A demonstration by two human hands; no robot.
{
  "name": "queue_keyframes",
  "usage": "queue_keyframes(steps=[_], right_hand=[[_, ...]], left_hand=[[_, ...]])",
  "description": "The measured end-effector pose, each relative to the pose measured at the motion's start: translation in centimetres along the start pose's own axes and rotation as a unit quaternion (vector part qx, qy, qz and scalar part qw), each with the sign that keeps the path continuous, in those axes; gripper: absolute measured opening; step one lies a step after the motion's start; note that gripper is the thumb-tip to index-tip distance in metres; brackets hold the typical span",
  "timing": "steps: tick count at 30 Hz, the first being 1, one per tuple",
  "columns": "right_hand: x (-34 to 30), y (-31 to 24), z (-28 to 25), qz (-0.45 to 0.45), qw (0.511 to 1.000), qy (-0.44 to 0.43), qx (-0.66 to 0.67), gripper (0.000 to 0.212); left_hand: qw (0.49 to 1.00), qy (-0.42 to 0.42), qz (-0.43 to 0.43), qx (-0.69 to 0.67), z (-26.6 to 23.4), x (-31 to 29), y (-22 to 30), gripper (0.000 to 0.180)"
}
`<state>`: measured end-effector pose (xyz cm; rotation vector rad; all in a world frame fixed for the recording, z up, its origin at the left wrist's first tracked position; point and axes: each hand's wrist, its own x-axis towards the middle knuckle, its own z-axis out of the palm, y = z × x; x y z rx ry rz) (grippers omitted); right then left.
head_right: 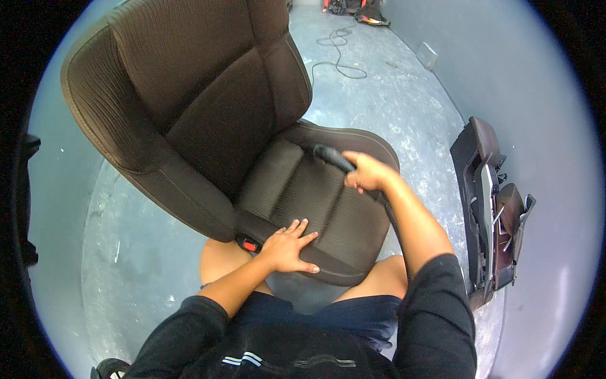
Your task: The person uses a vacuum cleaner with a hose and nozzle to clean a brown car seat. They systematically vacuum the headrest, backrest, seat cushion, and side bolsters, moving the nozzle across the fabric surfaces.
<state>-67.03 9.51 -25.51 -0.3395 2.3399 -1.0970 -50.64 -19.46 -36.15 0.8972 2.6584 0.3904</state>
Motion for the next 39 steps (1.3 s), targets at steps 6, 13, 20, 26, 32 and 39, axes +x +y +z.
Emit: queue_keyframes(steps=[6, 13, 20, 26, 32, 39], right_hand=[[-13.3, -1.5, 7.8, -0.18, 0.972, -0.088, -0.123, 0.069], [-10.1, -1.3, 1.9, 0.095, 0.962, 0.18, 0.183, 0.068], [-13.9, -2.9, 7.2, -0.073, 0.993, -0.079, -0.053, 0.072], [-13.3, -4.5, 3.8, 0.129, 0.987, 0.072, 0.066, 0.075], [-18.6, -1.8, 8.2, -0.007, 0.999, -0.053, 0.0, 0.084], [-12.3, 2.9, 1.5, 0.078, 0.953, 0.223, 0.189, 0.062]], left_hand=[[0.994, 0.096, 0.037, -0.037, 1.5, -0.9, -0.3, 0.1], [0.992, 0.108, 0.039, -0.048, 2.2, -0.9, -0.9, 0.096], [0.987, 0.113, 0.048, -0.104, 2.3, -1.1, -1.0, 0.091], [0.954, 0.267, 0.084, -0.107, 3.6, -1.3, -1.1, 0.091], [0.867, 0.476, 0.138, -0.048, 3.7, -1.1, -1.2, 0.115], [0.929, 0.356, 0.07, -0.078, 3.3, -1.5, -0.9, 0.128]])
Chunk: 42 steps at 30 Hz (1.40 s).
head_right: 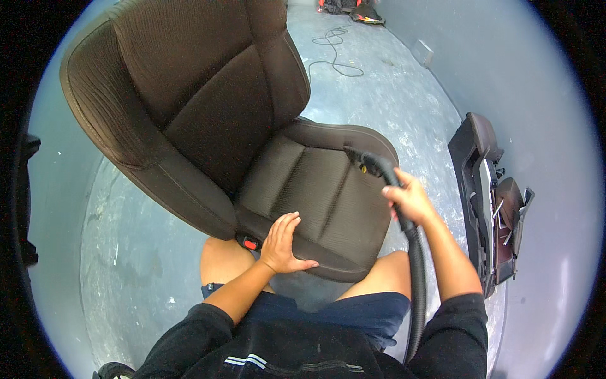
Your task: The person uses a vacuum cleaner with a hose and nozzle to clean a brown car seat. They systematically vacuum the headrest, backrest, seat cushion, and side bolsters, moving the nozzle across the fabric surfaces.
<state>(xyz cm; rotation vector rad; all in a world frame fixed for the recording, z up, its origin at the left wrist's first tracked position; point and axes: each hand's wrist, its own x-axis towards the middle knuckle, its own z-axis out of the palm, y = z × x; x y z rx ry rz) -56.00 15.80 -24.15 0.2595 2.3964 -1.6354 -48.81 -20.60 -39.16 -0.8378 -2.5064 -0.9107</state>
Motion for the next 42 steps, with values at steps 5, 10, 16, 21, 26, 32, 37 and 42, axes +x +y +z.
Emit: queue_keyframes(steps=[5, 10, 16, 21, 26, 32, 37, 42], right_hand=[[-12.5, -1.3, 4.6, -0.169, 0.891, -0.208, -0.367, 0.079], [-15.5, -3.9, 0.0, 0.159, 0.947, -0.256, -0.109, 0.066], [-3.5, -2.8, -5.9, 0.104, 0.99, -0.082, 0.054, 0.058], [0.0, -1.3, -2.4, -0.042, 0.999, -0.021, -0.007, 0.069], [-7.7, 0.9, 4.2, -0.17, 0.943, 0.002, -0.287, 0.082], [-18.6, 3.1, 1.7, -0.084, 0.974, -0.122, -0.172, 0.074], [-8.7, 0.4, -5.2, 0.083, 0.991, 0.089, 0.052, 0.07], [-9.1, -0.8, 5.6, -0.027, 0.984, 0.066, -0.161, 0.083]], left_hand=[[1.0, 0.009, -0.004, -0.013, -0.1, 0.4, 0.2, 0.132], [0.999, -0.024, -0.008, -0.02, -0.4, 0.7, 0.2, 0.132], [0.998, -0.05, -0.03, -0.01, -0.6, 0.8, 0.5, 0.126], [0.998, -0.048, -0.028, -0.001, -0.6, 0.9, 0.7, 0.118], [0.998, -0.057, -0.028, -0.011, -0.8, 1.2, 0.7, 0.108], [0.993, -0.104, -0.042, -0.025, -0.8, 1.6, 0.6, 0.096], [0.989, -0.132, -0.062, -0.018, -0.7, 1.8, 0.7, 0.09], [0.994, -0.099, -0.043, -0.013, -0.8, 1.7, 0.8, 0.086]])
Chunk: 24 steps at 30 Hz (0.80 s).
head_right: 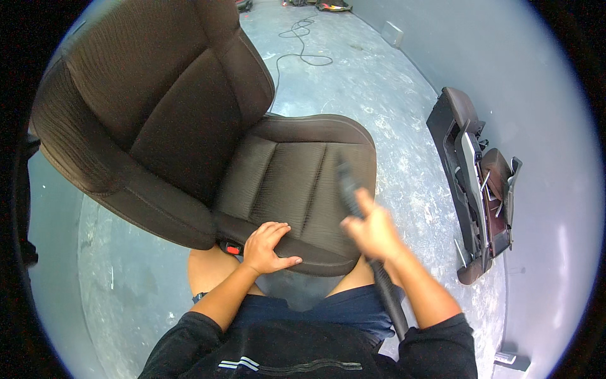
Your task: The person uses a vacuum cleaner with a hose and nozzle to clean a brown car seat. They systematically vacuum the headrest, backrest, seat cushion, and side bolsters, moving the nozzle across the fabric surfaces.
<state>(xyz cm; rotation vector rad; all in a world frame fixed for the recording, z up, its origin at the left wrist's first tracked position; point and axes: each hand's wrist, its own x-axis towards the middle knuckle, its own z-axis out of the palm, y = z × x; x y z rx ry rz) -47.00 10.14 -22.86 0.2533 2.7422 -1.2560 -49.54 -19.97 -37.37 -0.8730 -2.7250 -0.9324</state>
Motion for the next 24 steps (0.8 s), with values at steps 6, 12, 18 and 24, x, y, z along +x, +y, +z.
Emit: queue_keyframes(steps=[6, 12, 18, 24], right_hand=[[0.9, -0.2, -3.2, 0.113, 0.961, -0.037, 0.25, 0.062], [3.6, 4.1, -5.0, 0.052, 0.972, 0.041, 0.223, 0.063], [7.6, 5.6, -1.3, -0.036, 0.969, 0.221, 0.102, 0.073], [6.4, 0.2, 7.8, -0.088, 0.986, -0.122, -0.07, 0.082]], left_hand=[[1.0, -0.021, -0.011, -0.015, 0.1, 0.1, -0.1, 0.086], [1.0, -0.013, -0.014, -0.023, 0.1, 0.0, -0.2, 0.086], [1.0, -0.012, -0.015, -0.021, 0.2, 0.1, -0.2, 0.083], [1.0, -0.022, -0.018, -0.009, 0.2, 0.4, -0.3, 0.079]])
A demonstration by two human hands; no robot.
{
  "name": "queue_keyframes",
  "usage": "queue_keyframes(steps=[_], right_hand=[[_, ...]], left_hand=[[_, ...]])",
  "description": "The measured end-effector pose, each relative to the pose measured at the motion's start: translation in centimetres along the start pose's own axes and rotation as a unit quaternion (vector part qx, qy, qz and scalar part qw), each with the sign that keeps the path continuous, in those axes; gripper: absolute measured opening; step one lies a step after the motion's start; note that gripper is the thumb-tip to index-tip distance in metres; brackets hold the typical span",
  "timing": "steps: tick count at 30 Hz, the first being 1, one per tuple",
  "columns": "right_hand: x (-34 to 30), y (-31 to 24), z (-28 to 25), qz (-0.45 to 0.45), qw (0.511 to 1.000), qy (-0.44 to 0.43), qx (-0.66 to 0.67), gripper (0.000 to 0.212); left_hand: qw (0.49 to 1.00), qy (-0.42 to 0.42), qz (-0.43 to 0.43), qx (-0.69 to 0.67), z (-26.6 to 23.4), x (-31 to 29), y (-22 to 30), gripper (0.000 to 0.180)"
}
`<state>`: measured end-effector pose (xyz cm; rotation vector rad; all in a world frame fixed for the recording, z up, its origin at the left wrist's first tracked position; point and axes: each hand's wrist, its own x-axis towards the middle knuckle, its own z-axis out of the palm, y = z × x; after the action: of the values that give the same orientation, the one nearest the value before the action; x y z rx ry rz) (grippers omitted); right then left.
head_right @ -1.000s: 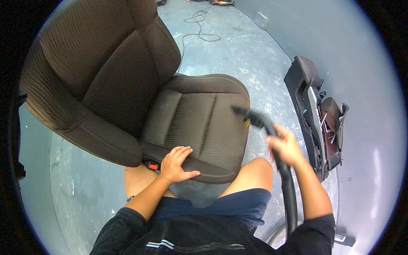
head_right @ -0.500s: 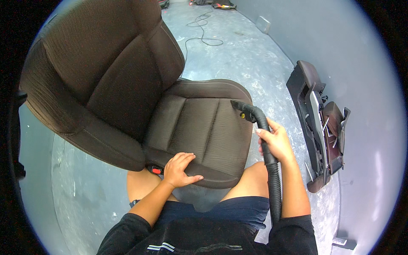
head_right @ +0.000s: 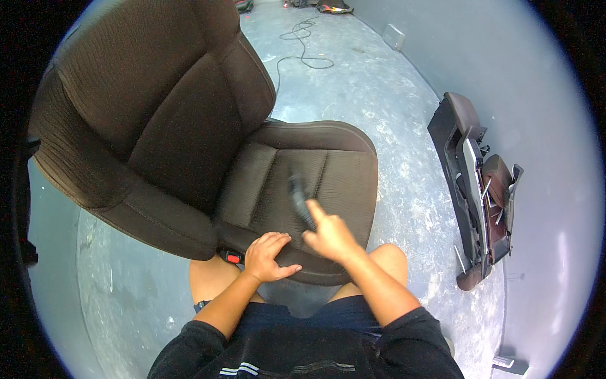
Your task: The person uses a vacuum cleaner with a hose and nozzle to clean a brown car seat. They systematically vacuum the headrest, backrest, seat cushion, and side bolsters, moving the nozzle across the fabric surfaces.
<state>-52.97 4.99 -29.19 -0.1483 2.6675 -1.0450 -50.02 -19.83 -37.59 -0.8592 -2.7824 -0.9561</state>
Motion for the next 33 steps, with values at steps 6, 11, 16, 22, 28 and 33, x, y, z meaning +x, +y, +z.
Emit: queue_keyframes(steps=[6, 11, 16, 22, 28, 33], right_hand=[[-3.1, 4.3, -7.3, 0.143, 0.894, 0.212, 0.369, 0.058], [-4.5, 6.8, -4.6, 0.148, 0.9, 0.357, 0.204, 0.075], [-4.3, 4.2, -1.5, 0.066, 0.977, 0.115, 0.165, 0.077], [-8.1, 8.3, -8.5, 0.214, 0.837, 0.338, 0.372, 0.036], [-8.1, 4.1, -4.1, 0.084, 0.949, 0.294, 0.083, 0.079], [-11.5, 1.2, -3.7, 0.166, 0.952, 0.057, 0.251, 0.076]], left_hand=[[0.999, 0.035, 0.015, -0.011, 0.2, 0.0, -0.2, 0.078], [1.0, 0.016, 0.016, 0.004, 0.2, -0.1, 0.0, 0.076], [1.0, 0.021, 0.018, 0.009, -0.2, 0.1, 0.5, 0.073], [0.999, 0.045, 0.022, -0.002, 0.0, 0.1, 0.5, 0.07], [0.999, 0.041, 0.028, -0.01, 0.2, 0.1, 0.3, 0.071], [0.999, 0.034, 0.032, -0.006, 0.2, 0.1, 0.4, 0.07]])
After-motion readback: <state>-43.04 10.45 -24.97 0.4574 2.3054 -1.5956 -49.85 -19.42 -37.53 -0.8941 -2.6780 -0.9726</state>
